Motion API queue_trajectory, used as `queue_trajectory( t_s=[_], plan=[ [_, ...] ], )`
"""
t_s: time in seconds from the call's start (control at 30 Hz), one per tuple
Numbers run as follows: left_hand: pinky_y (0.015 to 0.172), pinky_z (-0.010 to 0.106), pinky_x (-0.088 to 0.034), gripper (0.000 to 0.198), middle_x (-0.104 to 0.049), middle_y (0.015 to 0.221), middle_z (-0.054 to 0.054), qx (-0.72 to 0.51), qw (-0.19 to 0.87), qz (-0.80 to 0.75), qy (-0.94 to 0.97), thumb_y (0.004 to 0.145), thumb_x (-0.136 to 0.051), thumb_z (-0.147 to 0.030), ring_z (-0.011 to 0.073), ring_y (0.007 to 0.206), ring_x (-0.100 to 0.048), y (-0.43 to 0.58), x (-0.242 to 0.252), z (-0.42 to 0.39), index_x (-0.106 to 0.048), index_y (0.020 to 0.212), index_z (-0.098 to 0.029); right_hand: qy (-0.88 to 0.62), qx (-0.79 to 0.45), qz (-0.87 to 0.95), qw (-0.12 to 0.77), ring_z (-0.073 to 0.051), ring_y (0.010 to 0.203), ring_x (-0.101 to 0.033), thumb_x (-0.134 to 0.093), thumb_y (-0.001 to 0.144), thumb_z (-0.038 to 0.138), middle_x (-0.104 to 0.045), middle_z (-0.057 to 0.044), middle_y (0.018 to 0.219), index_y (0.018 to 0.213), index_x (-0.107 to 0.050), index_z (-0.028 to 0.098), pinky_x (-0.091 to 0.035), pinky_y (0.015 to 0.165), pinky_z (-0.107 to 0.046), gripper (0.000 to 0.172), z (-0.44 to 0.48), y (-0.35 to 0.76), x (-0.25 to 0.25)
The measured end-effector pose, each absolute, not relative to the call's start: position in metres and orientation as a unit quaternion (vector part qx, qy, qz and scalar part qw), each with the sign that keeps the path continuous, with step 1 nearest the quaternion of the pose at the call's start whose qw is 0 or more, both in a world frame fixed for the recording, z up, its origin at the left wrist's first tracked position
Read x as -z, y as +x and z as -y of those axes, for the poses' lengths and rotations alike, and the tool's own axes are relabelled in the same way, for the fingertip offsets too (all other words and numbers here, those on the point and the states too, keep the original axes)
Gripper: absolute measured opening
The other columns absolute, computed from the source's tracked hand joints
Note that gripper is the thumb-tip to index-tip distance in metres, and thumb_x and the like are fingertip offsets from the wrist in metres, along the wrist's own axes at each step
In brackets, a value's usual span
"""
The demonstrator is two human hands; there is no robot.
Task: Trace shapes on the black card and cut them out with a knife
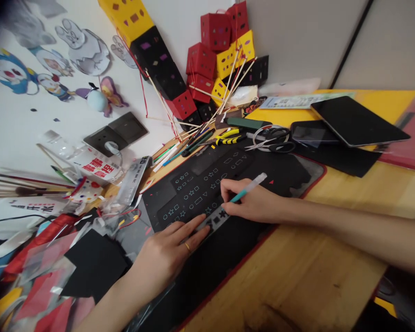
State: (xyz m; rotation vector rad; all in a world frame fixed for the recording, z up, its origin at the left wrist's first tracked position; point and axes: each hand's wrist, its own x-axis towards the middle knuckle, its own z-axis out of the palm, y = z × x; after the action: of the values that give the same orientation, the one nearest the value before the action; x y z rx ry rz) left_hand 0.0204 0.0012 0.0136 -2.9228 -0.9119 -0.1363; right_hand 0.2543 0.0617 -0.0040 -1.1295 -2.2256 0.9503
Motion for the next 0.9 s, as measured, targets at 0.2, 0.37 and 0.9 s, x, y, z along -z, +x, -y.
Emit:
queue_trajectory(
  t_s=[0.2, 0.37, 0.9],
  plan=[
    [0.063, 0.03, -0.055, 0.044, -0.042, 0.138, 0.002, -0.052, 0.067, 0.305, -0.949, 0.091, -0.035, -0.015, 0.017, 0.081, -0.052, 0.039, -0.019, -0.007, -0.038, 0.133, -0.023, -0.41, -0.358, 0.806, 0.233, -0.01, 0.058, -0.046, -0.051, 0.075, 0.02, -0.053, 0.003, 0.063, 0.067, -0.041, 0.02, -0.033, 0.052, -0.023, 0.012, -0.061, 0.255, 0.003],
    [0.064, 0.029, -0.053, 0.044, -0.043, 0.136, 0.003, -0.07, 0.061, 0.317, -0.944, 0.089, -0.038, -0.015, 0.017, 0.082, -0.05, 0.045, -0.016, -0.009, -0.04, 0.132, -0.024, -0.402, -0.369, 0.802, 0.243, -0.01, 0.058, -0.046, -0.052, 0.073, 0.022, -0.054, 0.003, 0.063, 0.066, -0.044, 0.019, -0.033, 0.052, -0.023, 0.01, -0.061, 0.254, 0.004],
    [0.065, 0.029, -0.051, 0.045, -0.044, 0.136, 0.0, -0.037, 0.054, 0.323, -0.944, 0.088, -0.038, -0.013, 0.0173, 0.082, -0.048, 0.041, -0.01, -0.009, -0.041, 0.131, -0.026, -0.416, -0.306, 0.839, 0.172, -0.01, 0.053, -0.041, -0.051, 0.073, 0.02, -0.047, 0.005, 0.058, 0.067, -0.039, 0.021, -0.029, 0.048, -0.022, 0.013, -0.063, 0.247, -0.009]
  ],
)
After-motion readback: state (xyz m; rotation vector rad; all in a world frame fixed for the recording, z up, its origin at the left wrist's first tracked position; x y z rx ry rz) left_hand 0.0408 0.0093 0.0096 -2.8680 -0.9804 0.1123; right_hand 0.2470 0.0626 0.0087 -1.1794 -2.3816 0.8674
